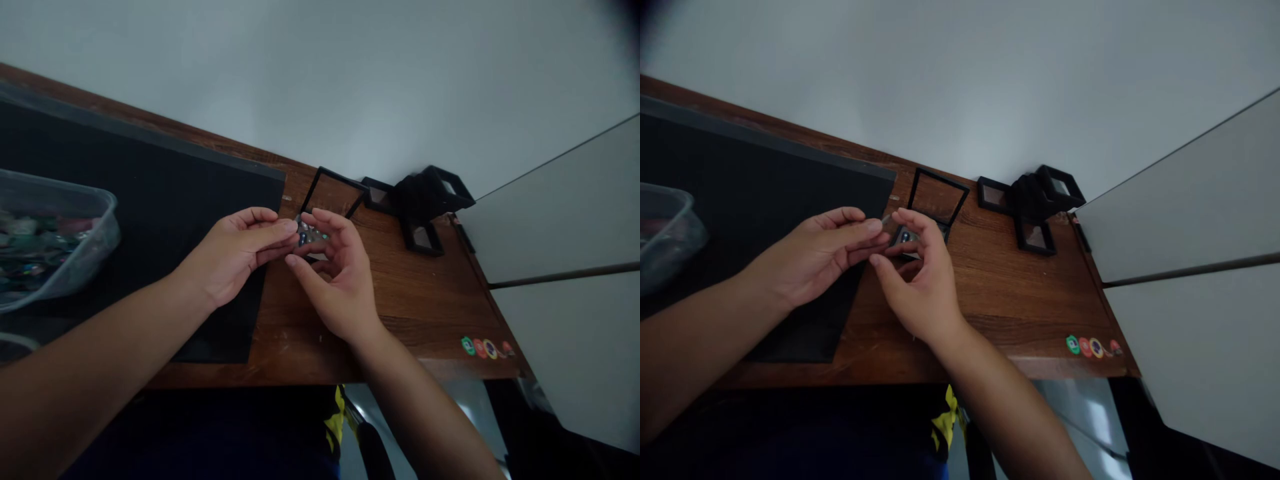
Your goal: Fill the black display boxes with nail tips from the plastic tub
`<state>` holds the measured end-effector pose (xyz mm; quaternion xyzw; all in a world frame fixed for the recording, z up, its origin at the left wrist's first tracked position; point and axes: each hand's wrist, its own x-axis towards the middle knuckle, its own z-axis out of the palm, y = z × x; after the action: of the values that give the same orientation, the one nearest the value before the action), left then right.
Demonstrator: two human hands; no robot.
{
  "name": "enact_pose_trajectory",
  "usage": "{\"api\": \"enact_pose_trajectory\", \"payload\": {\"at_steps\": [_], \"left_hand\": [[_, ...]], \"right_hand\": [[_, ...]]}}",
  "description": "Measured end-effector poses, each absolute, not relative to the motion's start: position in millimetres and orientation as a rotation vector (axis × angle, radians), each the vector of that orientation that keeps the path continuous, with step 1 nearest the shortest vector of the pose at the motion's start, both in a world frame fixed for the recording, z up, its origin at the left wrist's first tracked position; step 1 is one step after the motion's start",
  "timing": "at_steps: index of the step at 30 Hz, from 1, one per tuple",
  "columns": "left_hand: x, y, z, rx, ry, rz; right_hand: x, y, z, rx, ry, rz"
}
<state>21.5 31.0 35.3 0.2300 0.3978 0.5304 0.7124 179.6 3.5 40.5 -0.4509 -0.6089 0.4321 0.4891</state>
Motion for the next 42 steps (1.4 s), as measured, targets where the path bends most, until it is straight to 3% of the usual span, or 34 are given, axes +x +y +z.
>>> {"api": "enact_pose_trajectory", "payload": {"at_steps": [22,42], "left_hand": [[22.0,30.5,33.3,0.551,0.93,0.964],[20.9,32.7,37.1,0.587,0.868,0.809]], "right_hand": [[190.8,12.6,31.2,-1.134,-1.716,0.677],[194.7,11.9,40.7,-1.15,-1.703,0.838]]}}
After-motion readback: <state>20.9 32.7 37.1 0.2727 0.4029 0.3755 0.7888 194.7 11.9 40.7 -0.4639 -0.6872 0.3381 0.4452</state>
